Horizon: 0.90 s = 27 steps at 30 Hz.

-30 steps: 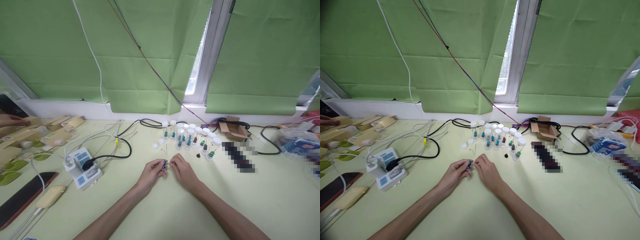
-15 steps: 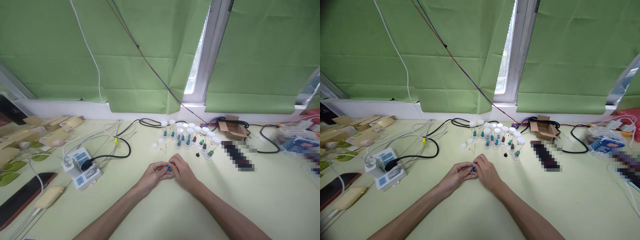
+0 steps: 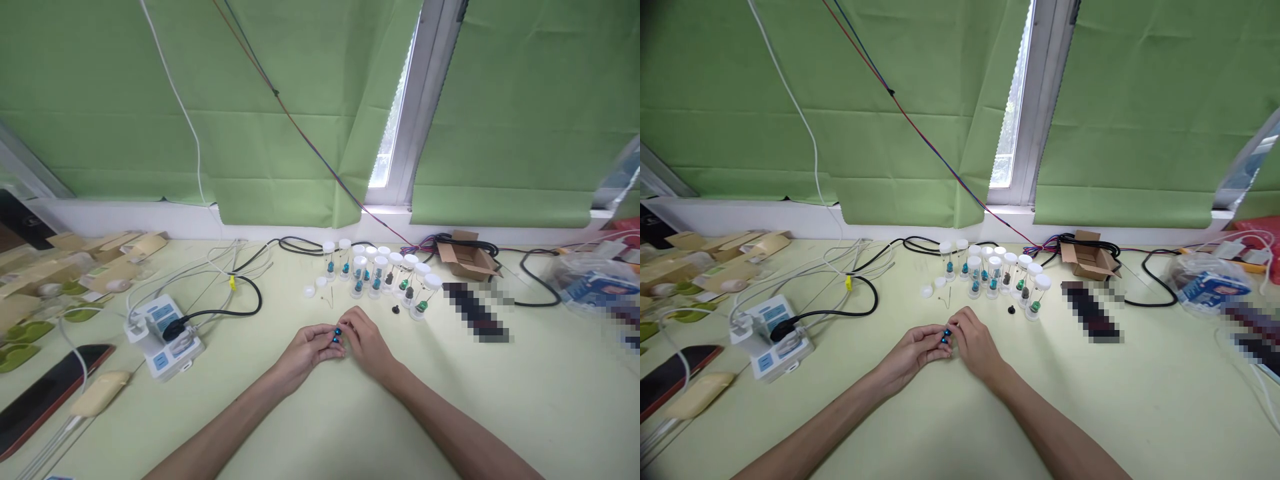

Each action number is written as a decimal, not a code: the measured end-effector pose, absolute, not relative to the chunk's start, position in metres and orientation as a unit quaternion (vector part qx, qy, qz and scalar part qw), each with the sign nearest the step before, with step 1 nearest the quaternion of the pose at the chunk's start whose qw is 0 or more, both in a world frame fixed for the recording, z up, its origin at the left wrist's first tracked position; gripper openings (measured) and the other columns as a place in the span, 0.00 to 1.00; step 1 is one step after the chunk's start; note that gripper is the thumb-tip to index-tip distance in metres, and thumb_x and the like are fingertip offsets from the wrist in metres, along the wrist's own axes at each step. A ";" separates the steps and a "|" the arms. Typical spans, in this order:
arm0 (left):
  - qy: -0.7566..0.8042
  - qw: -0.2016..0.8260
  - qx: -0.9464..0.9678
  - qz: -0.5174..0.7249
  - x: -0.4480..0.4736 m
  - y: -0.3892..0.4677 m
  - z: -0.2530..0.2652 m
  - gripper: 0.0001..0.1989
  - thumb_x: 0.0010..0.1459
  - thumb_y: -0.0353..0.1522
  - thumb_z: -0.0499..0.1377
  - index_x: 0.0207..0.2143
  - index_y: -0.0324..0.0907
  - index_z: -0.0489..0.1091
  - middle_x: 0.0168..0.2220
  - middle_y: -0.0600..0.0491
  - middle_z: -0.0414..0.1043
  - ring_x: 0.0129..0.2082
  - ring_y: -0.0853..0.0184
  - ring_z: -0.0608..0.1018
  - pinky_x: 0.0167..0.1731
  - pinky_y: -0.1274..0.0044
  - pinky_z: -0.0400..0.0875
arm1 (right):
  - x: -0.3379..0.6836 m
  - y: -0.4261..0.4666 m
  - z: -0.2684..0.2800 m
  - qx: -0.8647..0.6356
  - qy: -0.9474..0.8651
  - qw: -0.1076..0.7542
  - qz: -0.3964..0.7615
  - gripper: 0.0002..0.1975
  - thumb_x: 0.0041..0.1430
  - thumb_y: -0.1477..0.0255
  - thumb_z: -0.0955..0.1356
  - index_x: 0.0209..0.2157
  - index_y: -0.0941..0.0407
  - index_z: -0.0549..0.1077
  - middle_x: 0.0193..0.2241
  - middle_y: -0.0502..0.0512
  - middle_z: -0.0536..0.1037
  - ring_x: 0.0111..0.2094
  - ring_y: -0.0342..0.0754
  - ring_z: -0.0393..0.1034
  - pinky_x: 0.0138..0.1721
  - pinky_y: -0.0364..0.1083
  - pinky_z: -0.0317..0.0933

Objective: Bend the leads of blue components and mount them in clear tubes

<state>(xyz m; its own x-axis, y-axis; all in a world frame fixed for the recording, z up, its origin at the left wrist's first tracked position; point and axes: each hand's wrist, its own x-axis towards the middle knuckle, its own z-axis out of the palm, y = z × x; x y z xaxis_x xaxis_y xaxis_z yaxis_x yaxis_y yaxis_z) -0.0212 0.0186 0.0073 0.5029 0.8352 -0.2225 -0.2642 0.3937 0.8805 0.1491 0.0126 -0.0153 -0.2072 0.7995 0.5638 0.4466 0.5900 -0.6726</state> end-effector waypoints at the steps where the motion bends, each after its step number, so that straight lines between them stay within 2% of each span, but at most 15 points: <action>1: 0.344 0.762 0.414 0.360 -0.021 0.019 0.008 0.12 0.53 0.33 0.66 0.38 0.34 0.77 0.30 0.46 0.77 0.32 0.67 0.77 0.42 0.72 0.73 | 0.149 0.013 -0.015 -0.412 -0.753 0.477 0.187 0.09 0.67 0.74 0.58 0.35 0.54 0.67 0.34 0.54 0.68 0.35 0.46 0.66 0.37 0.45 0.62; 27: 0.349 0.764 0.399 0.367 -0.021 0.017 0.007 0.10 0.53 0.31 0.65 0.37 0.32 0.77 0.30 0.46 0.76 0.32 0.67 0.77 0.41 0.74 0.72 | 0.150 0.015 -0.017 -0.365 -0.758 0.499 0.209 0.09 0.66 0.77 0.60 0.37 0.55 0.71 0.34 0.54 0.68 0.35 0.46 0.65 0.36 0.45 0.61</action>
